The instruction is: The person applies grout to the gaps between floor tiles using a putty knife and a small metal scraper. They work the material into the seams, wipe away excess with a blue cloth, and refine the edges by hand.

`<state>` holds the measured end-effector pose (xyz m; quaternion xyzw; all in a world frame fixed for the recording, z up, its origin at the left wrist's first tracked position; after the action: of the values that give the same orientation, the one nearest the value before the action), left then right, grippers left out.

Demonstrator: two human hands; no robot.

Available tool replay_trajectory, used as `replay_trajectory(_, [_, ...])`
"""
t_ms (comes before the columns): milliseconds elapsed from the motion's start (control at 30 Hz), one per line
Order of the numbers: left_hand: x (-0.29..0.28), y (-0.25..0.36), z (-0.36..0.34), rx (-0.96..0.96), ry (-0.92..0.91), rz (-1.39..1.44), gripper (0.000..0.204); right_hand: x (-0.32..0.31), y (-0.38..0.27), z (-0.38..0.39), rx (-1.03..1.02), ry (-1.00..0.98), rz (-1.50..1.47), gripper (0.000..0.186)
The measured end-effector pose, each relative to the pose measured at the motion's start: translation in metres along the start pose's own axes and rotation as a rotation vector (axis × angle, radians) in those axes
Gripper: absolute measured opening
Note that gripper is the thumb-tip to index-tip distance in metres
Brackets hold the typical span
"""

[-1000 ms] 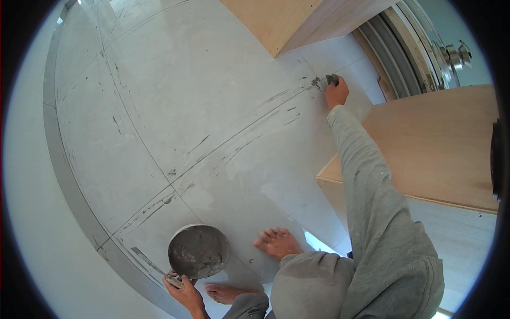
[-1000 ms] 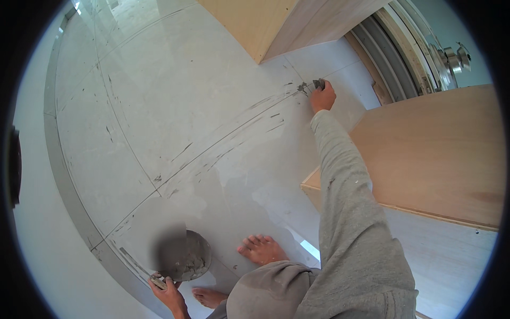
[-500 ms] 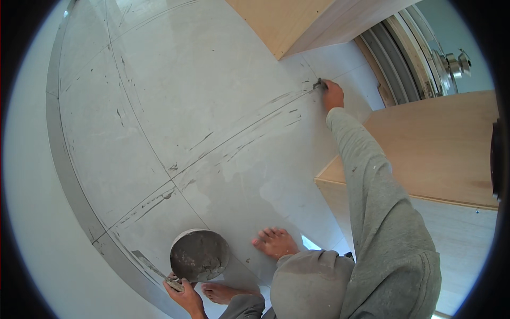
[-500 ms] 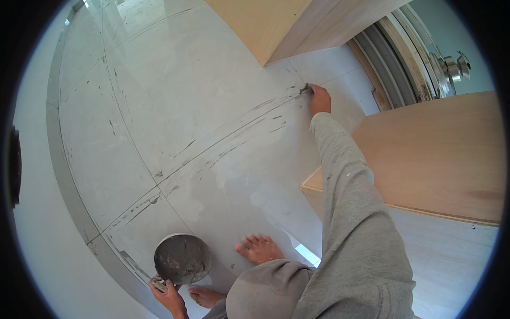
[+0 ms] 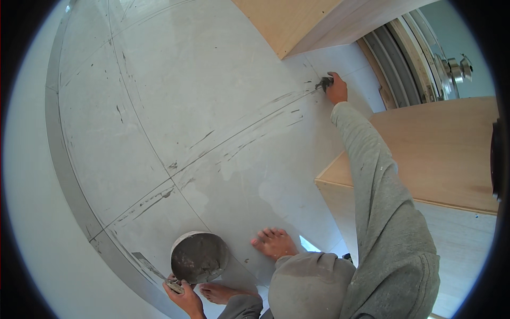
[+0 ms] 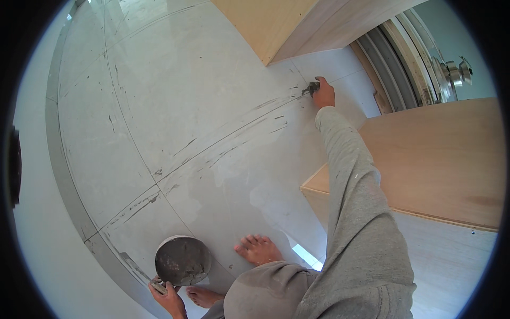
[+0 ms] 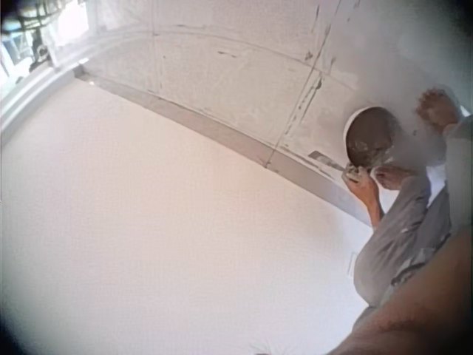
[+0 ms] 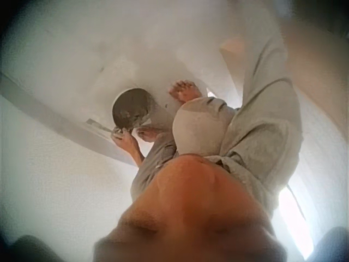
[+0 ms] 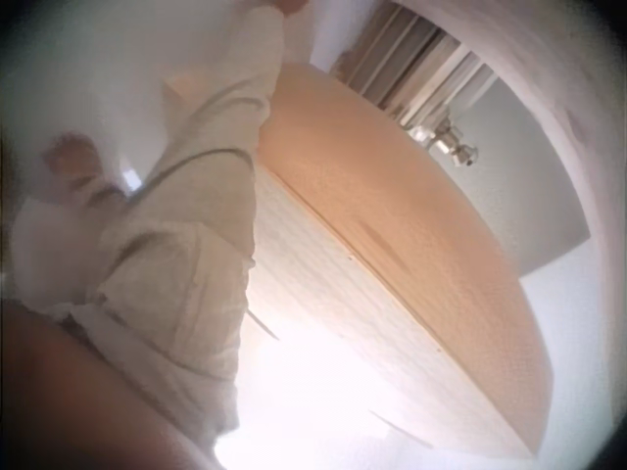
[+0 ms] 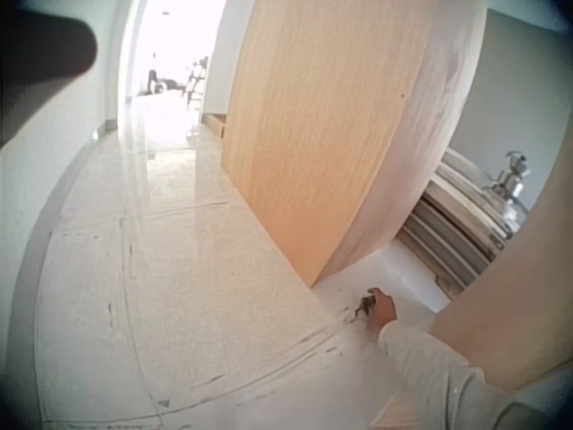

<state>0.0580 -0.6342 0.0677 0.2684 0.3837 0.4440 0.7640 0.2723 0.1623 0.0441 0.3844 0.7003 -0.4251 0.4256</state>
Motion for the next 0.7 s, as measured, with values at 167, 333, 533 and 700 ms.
replay_trajectory(167, [0.0, 0.0, -0.002, -0.006, -0.002, 0.002, 0.043, 0.002, -0.037, 0.019, -0.19, -0.371, 0.039, 0.042])
replay_trajectory(333, [0.011, 0.004, -0.001, -0.034, -0.021, 0.009, 0.044, -0.026, 0.026, -0.002, -0.037, -0.346, -0.102, 0.041])
replay_trajectory(533, [-0.004, -0.007, 0.002, -0.056, 0.024, 0.004, 0.043, -0.015, 0.005, 0.023, 0.137, -0.077, 0.067, 0.042])
replay_trajectory(700, [-0.001, -0.015, -0.002, -0.022, 0.047, 0.006, 0.038, -0.006, -0.006, 0.025, 0.016, -0.255, 0.043, 0.043])
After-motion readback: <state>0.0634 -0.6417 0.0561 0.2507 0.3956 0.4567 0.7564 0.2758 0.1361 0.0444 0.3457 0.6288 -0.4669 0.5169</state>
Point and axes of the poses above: each hand's wrist, its own z-axis away from the middle knuckle, its own x-axis out of the palm, y = z × x, the point moved 5 cm from there along -z, towards the middle knuckle
